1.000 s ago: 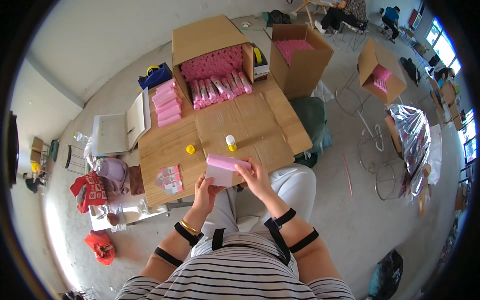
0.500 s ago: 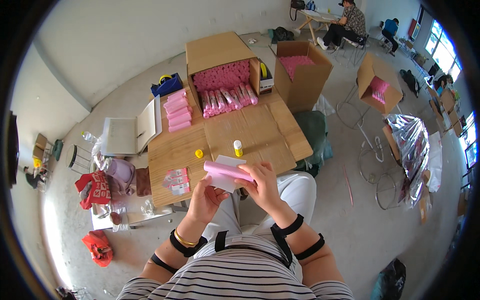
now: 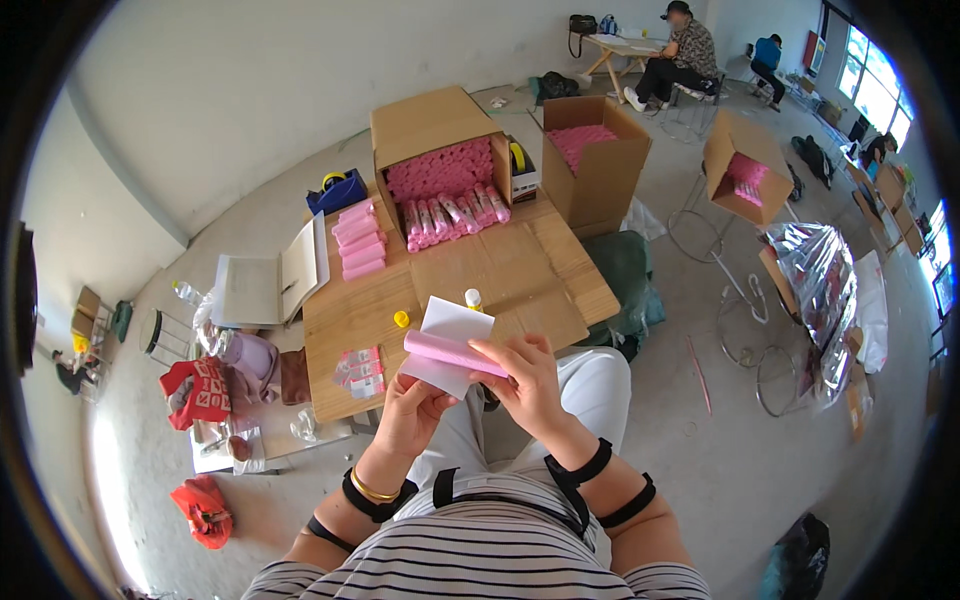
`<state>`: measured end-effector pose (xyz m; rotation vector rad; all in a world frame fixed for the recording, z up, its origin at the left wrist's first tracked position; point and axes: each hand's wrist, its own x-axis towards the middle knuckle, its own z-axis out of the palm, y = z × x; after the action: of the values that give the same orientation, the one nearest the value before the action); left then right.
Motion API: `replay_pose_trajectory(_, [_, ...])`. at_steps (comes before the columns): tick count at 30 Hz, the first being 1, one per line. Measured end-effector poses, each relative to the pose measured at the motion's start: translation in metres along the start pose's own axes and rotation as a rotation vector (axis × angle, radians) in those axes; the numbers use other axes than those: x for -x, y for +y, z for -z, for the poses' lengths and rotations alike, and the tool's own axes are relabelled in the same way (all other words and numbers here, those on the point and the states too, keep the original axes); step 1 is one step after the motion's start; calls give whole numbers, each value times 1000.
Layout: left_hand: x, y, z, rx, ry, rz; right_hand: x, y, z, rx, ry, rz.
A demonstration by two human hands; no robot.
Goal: Apply white adhesive labels to pink cylindrical containers using a glue stick.
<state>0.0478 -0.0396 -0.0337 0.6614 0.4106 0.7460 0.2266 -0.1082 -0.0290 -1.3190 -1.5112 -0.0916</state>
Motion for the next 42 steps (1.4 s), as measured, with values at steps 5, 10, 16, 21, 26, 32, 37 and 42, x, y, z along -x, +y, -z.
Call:
replay_pose_trajectory(5, [-3, -1, -3, -45, -41, -23, 2, -5, 7, 8, -27, -16])
replay_pose_trajectory(10, [-9, 2, 1, -171, -134, 28, 1, -12, 16, -31, -105, 12])
replay_pose_trajectory(16, [-5, 7, -17, -224, -20, 42, -6, -20, 27, -30, -223, 26])
replay_pose_trajectory(21, [-7, 6, -26, -173, 7, -16, 13, -21, 15, -373, -36, -331])
replay_pose_trajectory(26, [-5, 9, -38, -130, 45, -35, 14, -21, 18, -456, -148, -420])
replay_pose_trajectory(32, [-6, 10, -41, -157, 24, -39, 13, -15, 20, -432, -143, -288])
replay_pose_trajectory(37, [-9, 9, -40, -191, 5, -64, 4, -31, 17, -909, -91, -621])
replay_pose_trajectory(42, [-5, 5, -47, -162, 56, -35, 4, -22, 11, -1040, -117, -776])
